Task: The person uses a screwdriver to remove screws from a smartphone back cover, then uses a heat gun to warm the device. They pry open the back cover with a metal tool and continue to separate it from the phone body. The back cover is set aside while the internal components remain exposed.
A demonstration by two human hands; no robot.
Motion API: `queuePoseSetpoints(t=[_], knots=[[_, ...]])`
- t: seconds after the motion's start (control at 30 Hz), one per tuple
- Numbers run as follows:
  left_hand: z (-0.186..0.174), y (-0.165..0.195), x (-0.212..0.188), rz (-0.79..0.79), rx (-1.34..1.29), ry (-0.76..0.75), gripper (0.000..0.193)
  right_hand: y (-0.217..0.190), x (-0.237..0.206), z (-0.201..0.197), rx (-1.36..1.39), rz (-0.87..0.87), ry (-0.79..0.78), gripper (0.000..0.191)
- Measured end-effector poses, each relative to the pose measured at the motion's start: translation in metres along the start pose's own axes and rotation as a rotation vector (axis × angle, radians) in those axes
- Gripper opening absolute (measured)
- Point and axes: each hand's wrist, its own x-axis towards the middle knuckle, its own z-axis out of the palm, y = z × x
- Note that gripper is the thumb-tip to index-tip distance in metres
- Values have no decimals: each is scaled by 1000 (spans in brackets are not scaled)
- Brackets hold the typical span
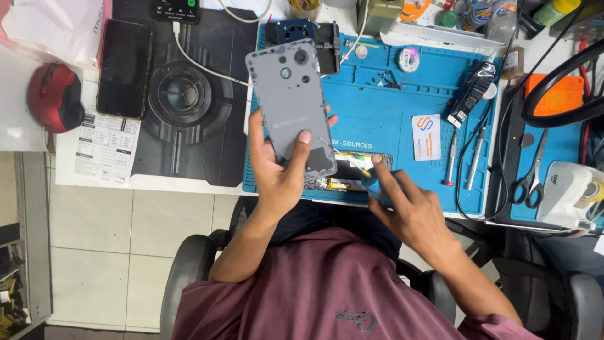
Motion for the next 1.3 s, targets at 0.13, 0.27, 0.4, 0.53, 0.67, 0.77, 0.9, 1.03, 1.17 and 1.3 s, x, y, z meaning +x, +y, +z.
queuePoseSetpoints(t=[0.13, 0.27, 0.4, 0.53, 0.67, 0.77, 0.9, 1.03, 1.17, 1.3], knots=[[-2, -2, 0, 2, -6, 11, 46, -2, -6, 4, 29, 38, -34, 76], [-3, -2, 0, -37, -7, -10, 43, 1, -7, 6, 30, 18, -25, 76], [-2, 1, -2, -111, -39, -48, 38, 9, -2, 2, 5, 37, 7, 79], [-6, 4, -4, -143, 13, -102, 37, 13, 4, -1, -52, 29, 1, 80], [-7, 6, -7, -128, 95, -150, 37, 16, 10, -4, -79, 10, 16, 80], [-6, 6, -8, -150, 56, -182, 38, 21, 15, -9, -91, 26, 27, 81], [-6, 5, -7, -135, -10, -208, 38, 21, 15, -12, -93, 5, 21, 82], [-11, 8, -4, -119, 58, -202, 39, 13, 10, -9, -113, -1, 0, 79], [-13, 9, -1, -146, -28, -190, 41, 11, 8, -8, -89, -5, 14, 78], [-9, 7, -2, -135, -39, -192, 45, 14, 7, -12, -96, 5, 27, 77]])
